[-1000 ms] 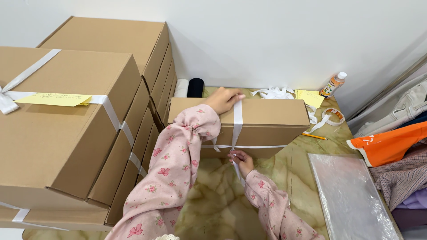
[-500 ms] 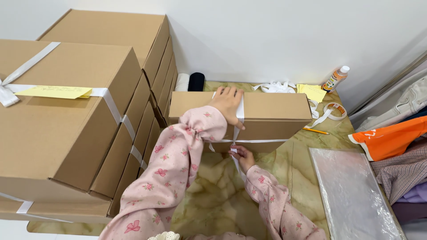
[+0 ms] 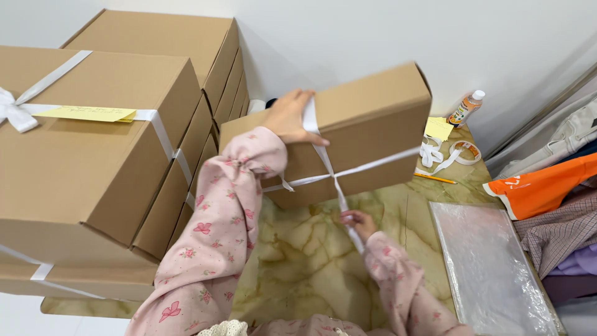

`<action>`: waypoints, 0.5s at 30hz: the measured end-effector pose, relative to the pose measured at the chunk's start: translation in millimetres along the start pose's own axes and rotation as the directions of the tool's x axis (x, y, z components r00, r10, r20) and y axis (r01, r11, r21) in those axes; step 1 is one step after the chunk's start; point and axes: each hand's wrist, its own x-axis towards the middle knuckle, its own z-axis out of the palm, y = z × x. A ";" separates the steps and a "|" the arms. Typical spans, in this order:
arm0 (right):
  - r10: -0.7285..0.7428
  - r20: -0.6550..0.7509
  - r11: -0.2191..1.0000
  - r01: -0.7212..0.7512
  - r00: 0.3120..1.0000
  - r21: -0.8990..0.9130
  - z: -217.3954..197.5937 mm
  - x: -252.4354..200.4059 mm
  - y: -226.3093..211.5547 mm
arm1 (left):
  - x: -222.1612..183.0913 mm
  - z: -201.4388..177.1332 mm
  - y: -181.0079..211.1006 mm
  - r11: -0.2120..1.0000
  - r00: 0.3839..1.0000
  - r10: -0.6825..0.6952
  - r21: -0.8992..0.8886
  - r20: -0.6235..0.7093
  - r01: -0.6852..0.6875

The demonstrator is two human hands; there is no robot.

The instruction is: Packing an item into a cardboard box and tying a decorative ribbon around it.

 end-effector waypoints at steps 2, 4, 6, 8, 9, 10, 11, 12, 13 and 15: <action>-0.065 -0.017 0.996 0.064 0.998 -0.054 -34.2 6.7 -10.9 | -9.8 -24.5 -1.1 0.973 0.995 -0.101 -0.210 -0.004 0.098; -0.086 -0.010 0.991 0.084 0.996 -0.108 -63.3 7.4 -28.2 | -25.3 -30.5 -4.3 0.949 0.989 -0.147 -0.285 -0.014 0.137; -0.101 -0.008 0.982 0.099 0.995 -0.161 -91.0 6.9 -42.0 | -39.8 -32.5 -7.5 0.916 0.981 -0.191 -0.362 -0.014 0.173; -0.047 0.033 0.981 0.052 0.998 -0.187 -115.0 6.0 -52.2 | -54.9 -32.0 -12.0 0.851 0.961 -0.276 -0.466 -0.007 0.241; -0.043 0.029 0.981 0.048 0.999 -0.187 -120.8 4.6 -57.7 | -60.6 -29.6 -17.6 0.850 0.962 -0.275 -0.468 -0.003 0.241; -0.020 0.043 0.979 0.029 0.999 -0.202 -125.7 2.5 -62.2 | -67.4 -27.0 -23.7 0.811 0.960 -0.280 -0.535 0.002 0.238; 0.003 0.056 0.976 0.009 0.998 -0.218 -130.4 0.6 -66.6 | -74.2 -24.4 -30.0 0.766 0.958 -0.286 -0.599 0.007 0.233; 0.010 0.055 0.976 0.003 0.998 -0.217 -132.2 -0.2 -70.7 | -78.6 -24.5 -28.8 0.764 0.958 -0.288 -0.600 0.013 0.238; 0.024 0.069 0.961 -0.004 0.997 -0.277 -133.9 -0.7 -74.7 | -83.0 -24.5 -27.8 0.737 0.966 -0.258 -0.644 0.009 0.203; 0.044 0.083 0.942 -0.014 0.996 -0.336 -138.4 5.9 -81.7 | -88.5 -25.4 -28.1 0.705 0.973 -0.232 -0.688 0.008 0.174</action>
